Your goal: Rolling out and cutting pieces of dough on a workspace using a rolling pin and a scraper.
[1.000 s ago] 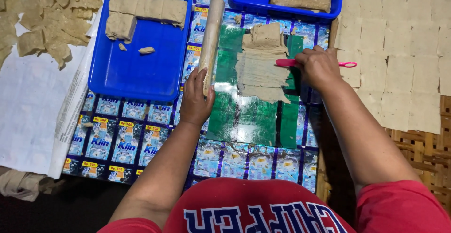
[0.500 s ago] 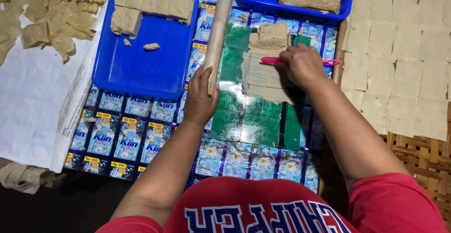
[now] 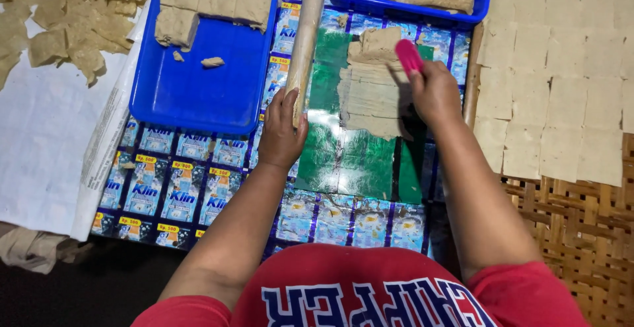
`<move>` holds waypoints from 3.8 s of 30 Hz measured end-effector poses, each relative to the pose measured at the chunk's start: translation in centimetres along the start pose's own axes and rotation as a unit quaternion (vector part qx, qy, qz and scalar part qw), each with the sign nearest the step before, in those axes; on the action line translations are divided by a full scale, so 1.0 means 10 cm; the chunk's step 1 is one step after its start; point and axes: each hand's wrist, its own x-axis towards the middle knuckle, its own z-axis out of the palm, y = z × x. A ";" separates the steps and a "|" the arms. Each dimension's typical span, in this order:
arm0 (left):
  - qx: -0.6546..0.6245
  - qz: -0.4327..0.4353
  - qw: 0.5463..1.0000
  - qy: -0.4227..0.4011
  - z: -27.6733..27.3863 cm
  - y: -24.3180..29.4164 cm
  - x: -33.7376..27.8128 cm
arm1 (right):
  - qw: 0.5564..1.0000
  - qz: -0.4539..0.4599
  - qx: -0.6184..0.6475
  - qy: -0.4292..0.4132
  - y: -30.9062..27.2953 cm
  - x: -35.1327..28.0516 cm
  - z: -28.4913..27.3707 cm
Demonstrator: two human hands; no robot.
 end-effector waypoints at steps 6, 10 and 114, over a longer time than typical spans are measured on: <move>-0.026 -0.003 1.000 -0.007 -0.01 -0.05 -0.03 | 0.985 0.159 -0.032 0.060 -0.12 -0.97 -0.05; -0.028 0.014 1.000 -0.002 0.00 -0.10 -0.02 | 0.979 0.197 -0.028 0.033 -0.35 -1.28 0.17; 0.060 0.234 0.956 -0.168 0.02 0.68 -0.06 | 0.972 0.233 -0.003 -0.032 -0.71 -1.23 0.10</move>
